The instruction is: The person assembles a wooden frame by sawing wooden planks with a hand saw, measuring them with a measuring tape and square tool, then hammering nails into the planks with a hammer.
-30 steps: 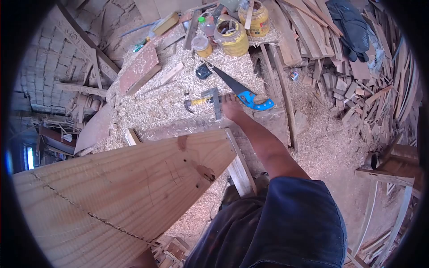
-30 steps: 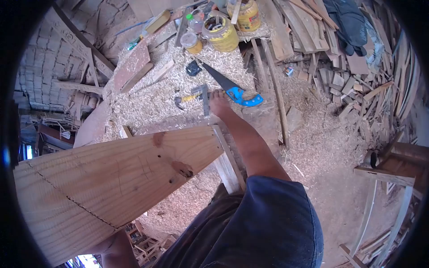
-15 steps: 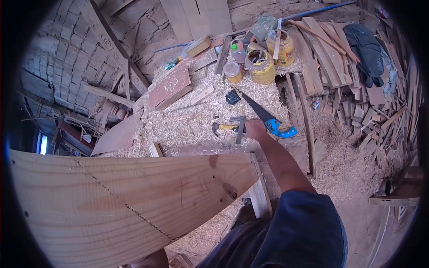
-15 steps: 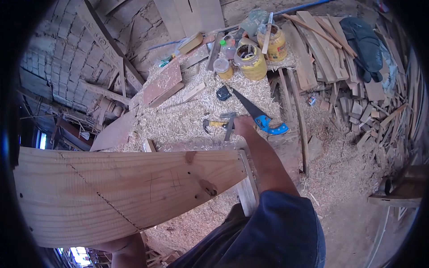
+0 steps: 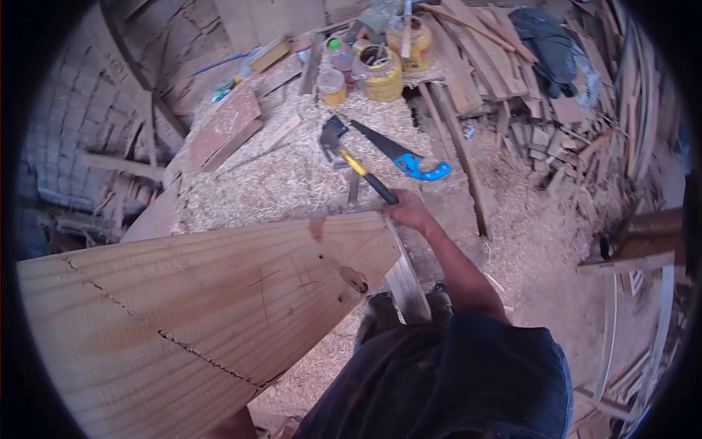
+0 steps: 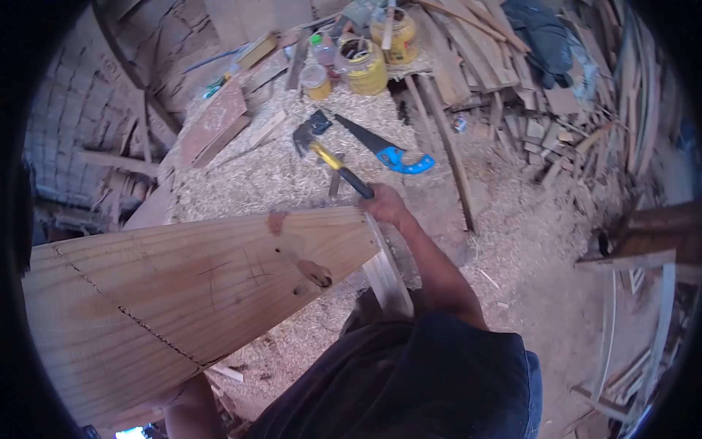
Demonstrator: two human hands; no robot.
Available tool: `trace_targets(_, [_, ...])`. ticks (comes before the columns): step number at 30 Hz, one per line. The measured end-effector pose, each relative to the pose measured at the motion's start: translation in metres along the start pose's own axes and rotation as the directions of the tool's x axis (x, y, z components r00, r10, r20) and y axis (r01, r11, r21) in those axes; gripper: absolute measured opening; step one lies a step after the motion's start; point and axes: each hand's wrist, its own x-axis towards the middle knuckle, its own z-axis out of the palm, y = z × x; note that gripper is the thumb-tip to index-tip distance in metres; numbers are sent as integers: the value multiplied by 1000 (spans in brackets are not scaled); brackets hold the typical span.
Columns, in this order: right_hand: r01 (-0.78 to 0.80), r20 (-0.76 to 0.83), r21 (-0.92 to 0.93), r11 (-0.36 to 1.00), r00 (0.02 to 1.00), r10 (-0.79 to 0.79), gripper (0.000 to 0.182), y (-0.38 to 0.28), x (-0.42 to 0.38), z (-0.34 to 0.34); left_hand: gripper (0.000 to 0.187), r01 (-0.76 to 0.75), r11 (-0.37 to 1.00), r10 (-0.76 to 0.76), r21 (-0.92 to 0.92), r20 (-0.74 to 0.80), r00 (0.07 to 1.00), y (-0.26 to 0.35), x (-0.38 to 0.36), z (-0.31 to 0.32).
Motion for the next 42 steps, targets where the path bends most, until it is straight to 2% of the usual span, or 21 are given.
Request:
trace_targets(6, [-3,-317,316,949,942,109,30,88,-117,40,50,-56,988,37,-146,-133,990,11,91,-80])
trace_targets(9, [-104,-220,538,836,941,258,31,110,-153,77,50,-122,972,78,-201,-215,974,28,145,-130])
trace_targets(12, [-49,-356,556,830,888,291,34,92,-166,109,51,-210,944,125,-255,-312,942,51,198,-192])
trace_targets(15, [-107,-295,614,782,888,353,37,73,-171,113,51,-321,899,189,-297,-398,898,80,251,-260])
trace_targets(16, [-62,-353,627,777,866,354,36,73,-166,122,51,-360,879,210,-312,-423,881,92,269,-282])
trace_targets(21, [-88,-351,635,768,852,388,18,96,-164,137,52,-468,744,269,-476,-428,863,136,365,-354])
trace_targets(22, [-175,-348,625,761,810,472,16,57,-173,134,52,-463,712,261,-528,-413,873,138,381,-352])
trace_targets(23, [-204,-334,580,789,824,458,21,66,-169,133,53,-459,672,248,-581,-408,879,136,394,-343])
trace_targets(24, [-106,-307,618,779,879,363,17,78,-168,136,53,-456,624,231,-635,-408,883,130,405,-329])
trace_targets(25, [-174,-355,588,790,822,445,16,69,-166,141,53,-445,569,210,-691,-401,892,124,412,-306])
trace_targets(27, [-159,-368,555,817,833,413,43,76,-160,139,53,-396,471,162,-788,-364,917,100,422,-258])
trace_targets(30, [-145,-432,469,871,822,370,34,67,-168,119,62,-286,393,69,-874,-282,957,75,401,-195])
trace_targets(33, [-53,-455,434,899,848,270,15,61,-181,93,63,-280,466,-8,-839,-321,947,9,442,-158])
trace_targets(34, [-6,-483,415,910,846,226,8,67,-180,79,61,-175,421,21,-890,-183,983,-9,444,-145])
trace_targets(36, [1,-556,368,930,801,219,16,103,-171,54,59,-14,416,-33,-909,-31,999,-62,471,-122])
trace_targets(37, [17,-562,364,931,801,206,17,112,-171,41,54,46,535,-21,-844,42,999,-86,480,-111])
trace_targets(38, [40,-602,329,944,779,177,19,118,-172,33,50,16,764,88,-645,129,988,-112,476,-109])
trace_targets(39, [62,-591,326,943,792,152,19,115,-176,22,45,-224,939,281,-261,206,937,-135,469,-110])
trace_targets(40, [-9,-631,324,946,743,223,19,109,-175,15,42,-360,930,366,-70,254,895,-150,462,-111])
trace_targets(41, [-21,-641,323,946,731,235,19,105,-176,11,40,368,901,-250,-231,416,874,-162,476,-114])
trace_targets(42, [-63,-621,363,930,727,292,19,106,-178,10,41,262,964,-237,-38,316,919,-162,468,-92])
